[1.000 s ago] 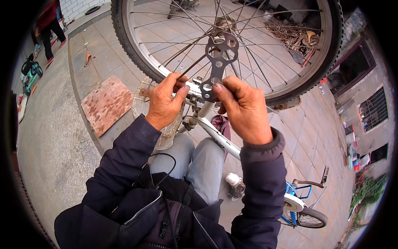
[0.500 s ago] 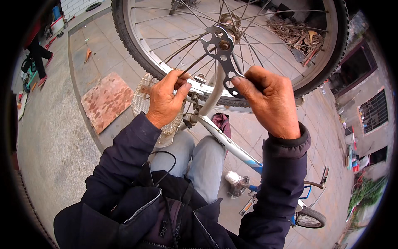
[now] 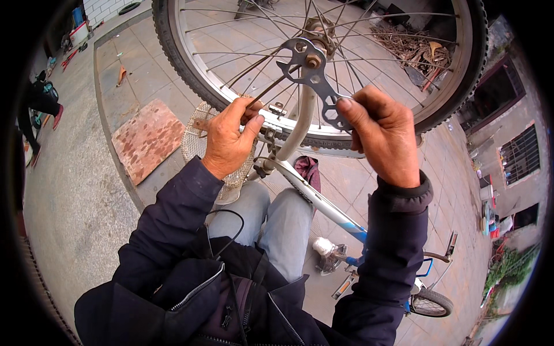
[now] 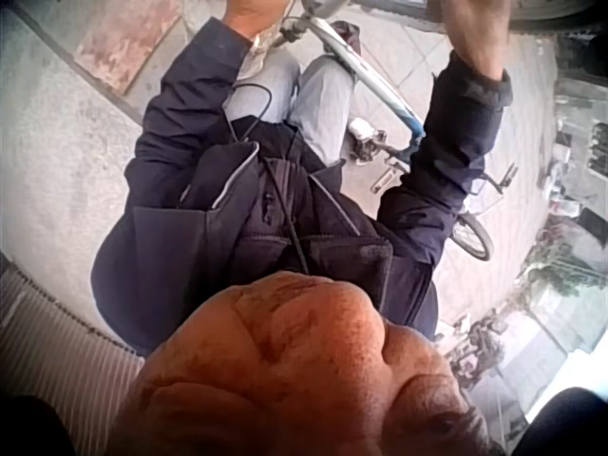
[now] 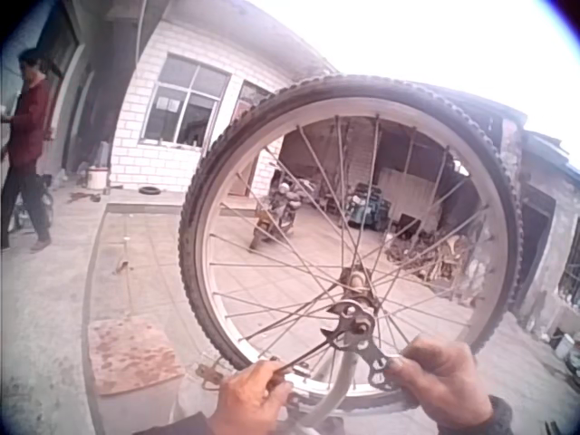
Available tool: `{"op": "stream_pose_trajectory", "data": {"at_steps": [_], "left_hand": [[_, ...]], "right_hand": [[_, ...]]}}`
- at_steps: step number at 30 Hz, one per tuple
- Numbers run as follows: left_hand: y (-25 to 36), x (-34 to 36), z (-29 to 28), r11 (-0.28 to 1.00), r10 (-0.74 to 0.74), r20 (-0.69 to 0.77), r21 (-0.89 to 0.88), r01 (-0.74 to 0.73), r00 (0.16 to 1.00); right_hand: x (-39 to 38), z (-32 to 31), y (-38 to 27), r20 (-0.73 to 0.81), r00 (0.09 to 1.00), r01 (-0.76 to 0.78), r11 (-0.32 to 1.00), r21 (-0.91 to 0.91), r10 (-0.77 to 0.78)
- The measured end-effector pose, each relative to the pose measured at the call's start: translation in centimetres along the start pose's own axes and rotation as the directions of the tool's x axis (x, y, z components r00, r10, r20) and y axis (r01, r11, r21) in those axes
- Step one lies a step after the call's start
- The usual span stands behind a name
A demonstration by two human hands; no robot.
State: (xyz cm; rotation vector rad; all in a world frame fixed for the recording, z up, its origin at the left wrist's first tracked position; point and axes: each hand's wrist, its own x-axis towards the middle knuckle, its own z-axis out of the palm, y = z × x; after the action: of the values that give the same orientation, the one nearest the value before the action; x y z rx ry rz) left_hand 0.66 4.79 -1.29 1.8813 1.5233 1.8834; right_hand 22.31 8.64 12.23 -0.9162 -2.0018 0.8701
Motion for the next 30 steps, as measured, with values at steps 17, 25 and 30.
{"op": "stream_pose_trajectory", "data": {"at_steps": [17, 25, 30], "left_hand": [[0.1, 0.1, -0.1, 1.000, -0.026, 0.032, 0.010, 0.025, 0.999], [0.3, 0.2, -0.1, 0.999, 0.011, 0.064, 0.043, -0.014, 0.998], [0.5, 0.2, 0.3, 0.998, 0.015, 0.048, 0.061, -0.018, 0.999]], "right_hand": [[-1.9, 4.2, 0.3, -0.203, 0.971, -0.094, 0.981, 0.169, 0.128], [-2.2, 5.5, 0.4, -0.322, 0.943, -0.061, 0.994, 0.089, 0.086], [-2.5, 6.9, 0.8, -0.359, 0.927, -0.040, 0.980, 0.196, 0.110]]}}
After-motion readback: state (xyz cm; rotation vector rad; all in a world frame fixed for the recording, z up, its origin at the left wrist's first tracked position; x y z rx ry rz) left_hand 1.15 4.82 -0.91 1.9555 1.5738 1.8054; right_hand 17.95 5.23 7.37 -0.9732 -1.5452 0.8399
